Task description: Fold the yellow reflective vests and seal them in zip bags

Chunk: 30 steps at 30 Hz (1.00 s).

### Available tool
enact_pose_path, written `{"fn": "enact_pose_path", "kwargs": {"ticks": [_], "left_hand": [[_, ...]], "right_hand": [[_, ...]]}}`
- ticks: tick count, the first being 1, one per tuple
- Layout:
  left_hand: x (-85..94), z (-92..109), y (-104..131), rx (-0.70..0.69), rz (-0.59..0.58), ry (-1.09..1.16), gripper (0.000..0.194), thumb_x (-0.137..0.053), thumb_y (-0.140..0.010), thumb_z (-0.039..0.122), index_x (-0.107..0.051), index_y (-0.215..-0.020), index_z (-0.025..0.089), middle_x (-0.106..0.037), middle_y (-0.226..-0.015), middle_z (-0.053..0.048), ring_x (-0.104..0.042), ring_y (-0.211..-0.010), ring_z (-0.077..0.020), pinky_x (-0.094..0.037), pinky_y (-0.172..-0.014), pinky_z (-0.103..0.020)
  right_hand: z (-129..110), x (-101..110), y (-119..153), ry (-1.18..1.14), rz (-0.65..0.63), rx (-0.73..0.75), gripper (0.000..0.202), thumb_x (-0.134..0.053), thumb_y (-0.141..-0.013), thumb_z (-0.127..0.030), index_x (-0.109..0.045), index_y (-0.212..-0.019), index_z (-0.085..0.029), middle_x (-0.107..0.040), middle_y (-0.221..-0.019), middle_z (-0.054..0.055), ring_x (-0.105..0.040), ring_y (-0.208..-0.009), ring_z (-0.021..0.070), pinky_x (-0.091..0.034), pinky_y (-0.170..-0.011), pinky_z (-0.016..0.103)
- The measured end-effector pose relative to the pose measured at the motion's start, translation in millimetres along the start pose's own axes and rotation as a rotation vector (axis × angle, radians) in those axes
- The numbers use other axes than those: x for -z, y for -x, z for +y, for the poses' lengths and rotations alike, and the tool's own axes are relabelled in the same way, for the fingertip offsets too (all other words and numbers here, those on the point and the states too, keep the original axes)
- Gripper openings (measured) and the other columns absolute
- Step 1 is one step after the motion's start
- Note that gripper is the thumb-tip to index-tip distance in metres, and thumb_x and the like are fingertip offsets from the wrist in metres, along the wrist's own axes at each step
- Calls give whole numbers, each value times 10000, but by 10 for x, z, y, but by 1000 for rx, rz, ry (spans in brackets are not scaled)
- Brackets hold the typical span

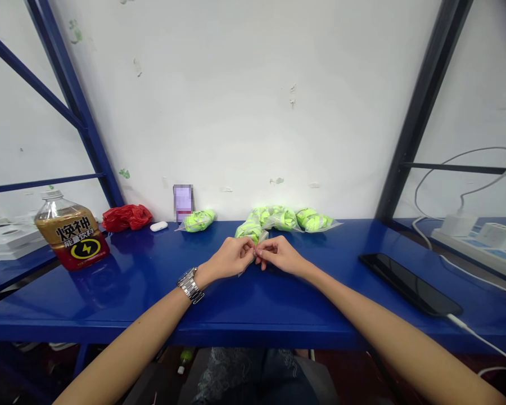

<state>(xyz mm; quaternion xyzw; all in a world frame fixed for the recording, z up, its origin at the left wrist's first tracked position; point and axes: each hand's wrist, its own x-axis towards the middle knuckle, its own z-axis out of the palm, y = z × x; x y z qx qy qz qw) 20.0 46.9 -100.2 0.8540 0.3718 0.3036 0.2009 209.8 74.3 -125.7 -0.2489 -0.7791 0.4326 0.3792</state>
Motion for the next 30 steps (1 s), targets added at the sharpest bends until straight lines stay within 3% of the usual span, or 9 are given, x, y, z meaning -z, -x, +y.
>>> {"fn": "enact_pose_path", "kwargs": {"ticks": [6, 17, 24, 30], "left_hand": [[-3, 39, 24, 23, -28, 62, 238, -473, -901, 404, -521, -848, 176, -602, -535, 26, -558, -384, -101, -383, -386, -172], [-16, 11, 36, 9, -58, -2, 206, -407, -928, 349, -506, -844, 189, -578, -529, 33, -542, -386, -105, -378, -399, -191], [-13, 35, 35, -55, -32, -30, 142, -486, -891, 297, -552, -868, 173, -618, -594, 15, -568, -460, -100, -411, -467, -193], [-10, 15, 43, -30, -65, -2, 200, -410, -936, 324, -522, -852, 182, -585, -547, 30, -545, -412, -98, -395, -430, -191]], "right_hand": [[26, 21, 0, 0, -8, -12, 318, -622, -805, -444, -640, -731, -136, -647, -693, 41, -605, -547, 131, -467, -552, 253], [-35, -1, 20, -34, 22, -64, 182, -593, -794, -303, -632, -738, -135, -637, -679, 26, -595, -529, 118, -450, -547, 245], [-62, 0, 26, -10, 18, -56, 322, -572, -827, -430, -641, -730, -131, -651, -671, 35, -600, -521, 123, -460, -545, 248], [-45, 6, 27, 8, 14, -44, 425, -528, -857, -529, -622, -748, -129, -642, -683, 40, -601, -526, 125, -463, -544, 250]]}}
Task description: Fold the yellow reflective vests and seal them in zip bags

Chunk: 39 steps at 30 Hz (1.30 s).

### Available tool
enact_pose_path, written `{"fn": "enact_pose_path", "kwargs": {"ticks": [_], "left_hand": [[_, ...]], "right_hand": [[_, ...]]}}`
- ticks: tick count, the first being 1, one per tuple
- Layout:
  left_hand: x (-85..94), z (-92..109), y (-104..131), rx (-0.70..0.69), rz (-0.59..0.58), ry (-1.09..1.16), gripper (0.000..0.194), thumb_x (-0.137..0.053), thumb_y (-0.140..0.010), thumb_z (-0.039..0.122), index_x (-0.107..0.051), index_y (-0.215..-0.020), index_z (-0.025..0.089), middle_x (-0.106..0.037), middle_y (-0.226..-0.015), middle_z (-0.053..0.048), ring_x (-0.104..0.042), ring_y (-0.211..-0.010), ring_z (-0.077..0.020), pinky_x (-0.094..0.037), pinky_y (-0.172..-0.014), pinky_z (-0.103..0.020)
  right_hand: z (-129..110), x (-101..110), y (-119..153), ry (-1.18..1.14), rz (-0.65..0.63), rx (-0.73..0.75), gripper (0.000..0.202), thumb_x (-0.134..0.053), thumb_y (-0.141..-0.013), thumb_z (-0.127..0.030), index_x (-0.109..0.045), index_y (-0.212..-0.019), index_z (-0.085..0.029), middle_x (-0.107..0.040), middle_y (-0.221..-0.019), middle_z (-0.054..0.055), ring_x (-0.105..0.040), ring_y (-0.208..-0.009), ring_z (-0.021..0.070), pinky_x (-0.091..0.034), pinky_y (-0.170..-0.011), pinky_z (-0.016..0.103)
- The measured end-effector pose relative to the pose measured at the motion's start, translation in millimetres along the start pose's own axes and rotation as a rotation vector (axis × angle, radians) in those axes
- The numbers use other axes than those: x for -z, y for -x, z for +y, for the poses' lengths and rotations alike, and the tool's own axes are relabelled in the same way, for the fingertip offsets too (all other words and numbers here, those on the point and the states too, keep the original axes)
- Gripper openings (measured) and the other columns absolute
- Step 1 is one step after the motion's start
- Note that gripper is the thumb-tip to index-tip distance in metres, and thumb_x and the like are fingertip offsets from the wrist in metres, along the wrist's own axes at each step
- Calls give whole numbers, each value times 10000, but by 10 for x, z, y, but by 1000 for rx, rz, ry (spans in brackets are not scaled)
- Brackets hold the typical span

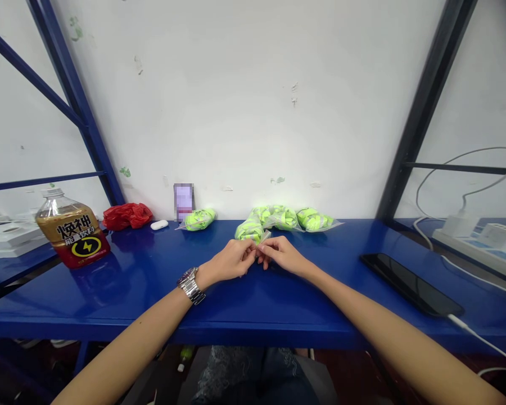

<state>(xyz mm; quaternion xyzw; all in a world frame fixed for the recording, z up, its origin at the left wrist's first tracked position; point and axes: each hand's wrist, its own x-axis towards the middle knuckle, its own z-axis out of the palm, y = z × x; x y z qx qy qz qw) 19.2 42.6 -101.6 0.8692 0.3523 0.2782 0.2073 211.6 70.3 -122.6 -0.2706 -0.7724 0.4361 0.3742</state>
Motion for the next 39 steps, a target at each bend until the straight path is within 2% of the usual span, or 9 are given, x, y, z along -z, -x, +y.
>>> {"fn": "enact_pose_path", "kwargs": {"ticks": [5, 11, 16, 24, 28, 33, 36, 39], "left_hand": [[6, -11, -7, 12, -28, 14, 228, -344, -959, 312, -471, -810, 194, -549, -512, 42, -534, -400, -100, -418, -458, -201], [0, 15, -20, -7, 13, -51, 187, -376, -946, 304, -438, -803, 200, -545, -518, 40, -538, -420, -107, -389, -451, -203], [-25, -39, -20, 14, -7, -60, 139, -408, -929, 308, -448, -854, 198, -564, -542, 43, -546, -405, -107, -370, -406, -190], [-31, -51, -26, -24, 16, -56, 100, -406, -916, 248, -442, -838, 195, -551, -521, 62, -556, -397, -98, -387, -420, -181], [-63, -58, -46, -37, 44, -84, 98, -400, -895, 206, -446, -810, 191, -528, -495, 69, -545, -393, -93, -379, -436, -184], [-118, -80, -80, -67, 156, -196, 73, -468, -816, 161, -456, -747, 186, -525, -510, 66, -525, -425, -85, -376, -490, -193], [-104, -91, -74, -39, 229, -207, 117, -477, -818, 182, -436, -709, 188, -521, -506, 65, -525, -428, -83, -372, -500, -192], [-72, -105, -56, 17, 201, -164, 133, -440, -857, 208, -445, -725, 192, -504, -475, 75, -499, -387, -76, -360, -479, -188]], "right_hand": [[1, -2, 12, 54, 10, 22, 421, -535, -857, -528, -623, -764, -126, -627, -685, 39, -593, -543, 121, -455, -549, 243], [-12, -31, 18, 44, 24, 18, 255, -611, -824, -387, -630, -796, -135, -619, -674, 26, -596, -568, 129, -465, -565, 249], [-36, -62, 12, 141, 84, -9, 146, -564, -803, -255, -622, -732, -141, -616, -619, 16, -595, -519, 125, -452, -519, 229], [-22, -84, -6, 187, 146, 31, 144, -485, -727, -160, -617, -668, -153, -604, -587, 1, -580, -469, 114, -428, -457, 202], [-36, -110, -29, 208, 189, 40, 155, -469, -679, -143, -602, -600, -152, -576, -525, -7, -537, -431, 108, -398, -434, 203], [-58, -136, -49, 345, 292, 51, 191, -476, -681, -158, -565, -512, -157, -497, -429, -24, -455, -415, 90, -323, -432, 207], [-28, -76, -38, 434, 356, 40, 195, -510, -690, -177, -546, -499, -162, -501, -442, -23, -469, -436, 96, -320, -444, 211], [10, -1, -22, 361, 305, -26, 181, -527, -742, -224, -572, -577, -166, -573, -512, -9, -534, -449, 112, -379, -462, 214]]}}
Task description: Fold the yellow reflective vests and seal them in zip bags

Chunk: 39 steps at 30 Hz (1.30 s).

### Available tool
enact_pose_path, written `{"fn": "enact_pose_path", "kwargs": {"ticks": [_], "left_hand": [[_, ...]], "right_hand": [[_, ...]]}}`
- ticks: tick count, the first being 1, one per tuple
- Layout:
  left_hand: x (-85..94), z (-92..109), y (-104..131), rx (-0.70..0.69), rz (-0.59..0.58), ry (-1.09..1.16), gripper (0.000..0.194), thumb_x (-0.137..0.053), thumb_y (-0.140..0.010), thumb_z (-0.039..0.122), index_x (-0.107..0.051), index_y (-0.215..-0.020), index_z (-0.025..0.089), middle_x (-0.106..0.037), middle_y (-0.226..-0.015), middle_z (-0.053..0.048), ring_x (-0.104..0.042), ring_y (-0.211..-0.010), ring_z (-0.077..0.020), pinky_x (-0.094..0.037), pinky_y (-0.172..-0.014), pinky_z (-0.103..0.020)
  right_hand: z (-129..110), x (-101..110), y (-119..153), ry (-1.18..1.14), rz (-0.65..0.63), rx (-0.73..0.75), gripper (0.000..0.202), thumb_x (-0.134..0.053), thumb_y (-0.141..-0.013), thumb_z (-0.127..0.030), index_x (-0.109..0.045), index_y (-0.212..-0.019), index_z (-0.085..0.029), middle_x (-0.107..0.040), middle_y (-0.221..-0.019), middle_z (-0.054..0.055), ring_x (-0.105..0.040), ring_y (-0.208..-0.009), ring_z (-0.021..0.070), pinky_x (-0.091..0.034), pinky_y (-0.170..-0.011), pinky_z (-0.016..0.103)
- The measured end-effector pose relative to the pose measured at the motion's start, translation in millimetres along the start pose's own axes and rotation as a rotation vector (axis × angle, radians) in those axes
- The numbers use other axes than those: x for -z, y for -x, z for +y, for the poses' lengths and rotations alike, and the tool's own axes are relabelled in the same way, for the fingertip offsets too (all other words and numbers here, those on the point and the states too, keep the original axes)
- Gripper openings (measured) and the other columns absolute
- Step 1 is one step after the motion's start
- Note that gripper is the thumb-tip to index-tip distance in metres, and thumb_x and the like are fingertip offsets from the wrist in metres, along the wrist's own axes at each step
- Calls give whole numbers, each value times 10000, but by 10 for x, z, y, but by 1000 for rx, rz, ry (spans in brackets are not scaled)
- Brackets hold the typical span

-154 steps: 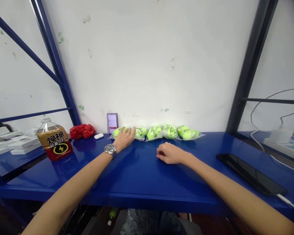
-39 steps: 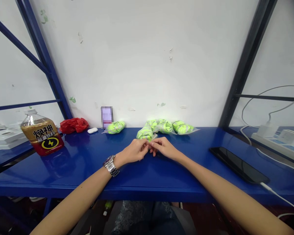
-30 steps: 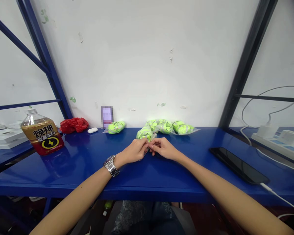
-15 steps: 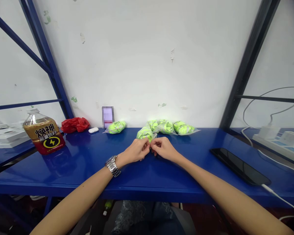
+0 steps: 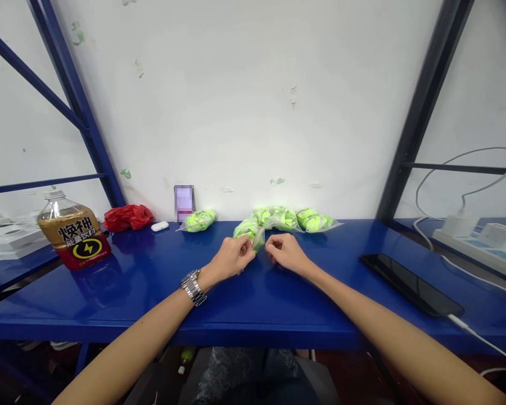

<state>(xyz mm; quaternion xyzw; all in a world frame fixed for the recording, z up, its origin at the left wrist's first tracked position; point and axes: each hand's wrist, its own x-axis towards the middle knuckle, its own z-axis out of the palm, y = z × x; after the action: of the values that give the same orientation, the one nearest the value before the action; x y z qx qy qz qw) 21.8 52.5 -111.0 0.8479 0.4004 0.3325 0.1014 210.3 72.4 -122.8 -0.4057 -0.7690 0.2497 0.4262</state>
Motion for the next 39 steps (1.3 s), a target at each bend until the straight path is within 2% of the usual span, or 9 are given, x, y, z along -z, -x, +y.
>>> {"fn": "enact_pose_path", "kwargs": {"ticks": [2, 6, 11, 15, 22, 27, 30, 35, 39], "left_hand": [[4, -12, 2, -16, -6, -17, 135, -446, -863, 221, -466, -733, 189, -517, -500, 65, -498, -409, -80, -354, -480, -192], [-18, -19, -5, -103, -4, -67, 152, -488, -873, 277, -506, -758, 179, -571, -609, 22, -519, -511, -99, -365, -512, -208], [10, 24, 3, -95, -89, 13, 240, -381, -955, 324, -517, -818, 181, -562, -587, 27, -505, -471, -94, -367, -495, -212], [49, 67, 14, -38, -163, 96, 284, -312, -985, 342, -477, -812, 188, -527, -523, 54, -495, -405, -88, -388, -492, -213], [46, 77, 11, -5, -162, 89, 275, -374, -964, 408, -483, -837, 189, -555, -528, 50, -532, -414, -101, -383, -464, -211], [46, 66, 18, 22, -172, 110, 275, -367, -963, 418, -480, -854, 193, -555, -515, 52, -540, -404, -111, -396, -458, -218], [53, 78, 18, -33, -134, 64, 240, -359, -967, 356, -480, -839, 193, -536, -516, 51, -523, -410, -108, -419, -510, -233], [15, 135, 11, -49, -155, -96, 149, -374, -944, 259, -439, -827, 194, -552, -620, 27, -483, -402, -95, -360, -458, -227], [-28, 98, -10, -212, -54, -370, 116, -388, -914, 191, -433, -808, 185, -568, -695, -26, -552, -565, -148, -366, -529, -249]], "right_hand": [[13, 10, 1, -75, -72, -21, 225, -532, -802, -311, -585, -638, -167, -605, -556, 3, -573, -461, 127, -417, -475, 222], [-19, -36, 15, -136, -148, 32, 351, -501, -869, -457, -588, -698, -163, -610, -575, 13, -596, -473, 134, -429, -480, 225], [9, -50, 17, -196, -182, 80, 385, -478, -893, -497, -566, -720, -166, -621, -617, 17, -599, -498, 125, -449, -520, 227], [63, -27, 4, -239, -197, 81, 396, -501, -879, -522, -553, -707, -168, -618, -632, 18, -604, -514, 129, -453, -532, 236], [71, -11, 4, -359, -240, 80, 400, -556, -836, -547, -553, -722, -164, -612, -653, 25, -614, -550, 146, -466, -570, 270], [28, -8, 19, -402, -254, 55, 322, -572, -830, -470, -566, -746, -159, -609, -668, 21, -601, -561, 136, -468, -578, 270], [-1, -16, 22, -362, -214, 21, 216, -579, -805, -366, -583, -754, -156, -600, -654, 6, -583, -530, 120, -465, -547, 251], [-41, -41, 2, -204, -191, -27, 139, -518, -741, -237, -594, -666, -149, -575, -559, -6, -524, -462, 103, -410, -472, 217], [-59, -40, -30, -3, -61, 43, 183, -469, -683, -184, -492, -502, -173, -456, -460, -32, -400, -434, 85, -287, -443, 218]]}}
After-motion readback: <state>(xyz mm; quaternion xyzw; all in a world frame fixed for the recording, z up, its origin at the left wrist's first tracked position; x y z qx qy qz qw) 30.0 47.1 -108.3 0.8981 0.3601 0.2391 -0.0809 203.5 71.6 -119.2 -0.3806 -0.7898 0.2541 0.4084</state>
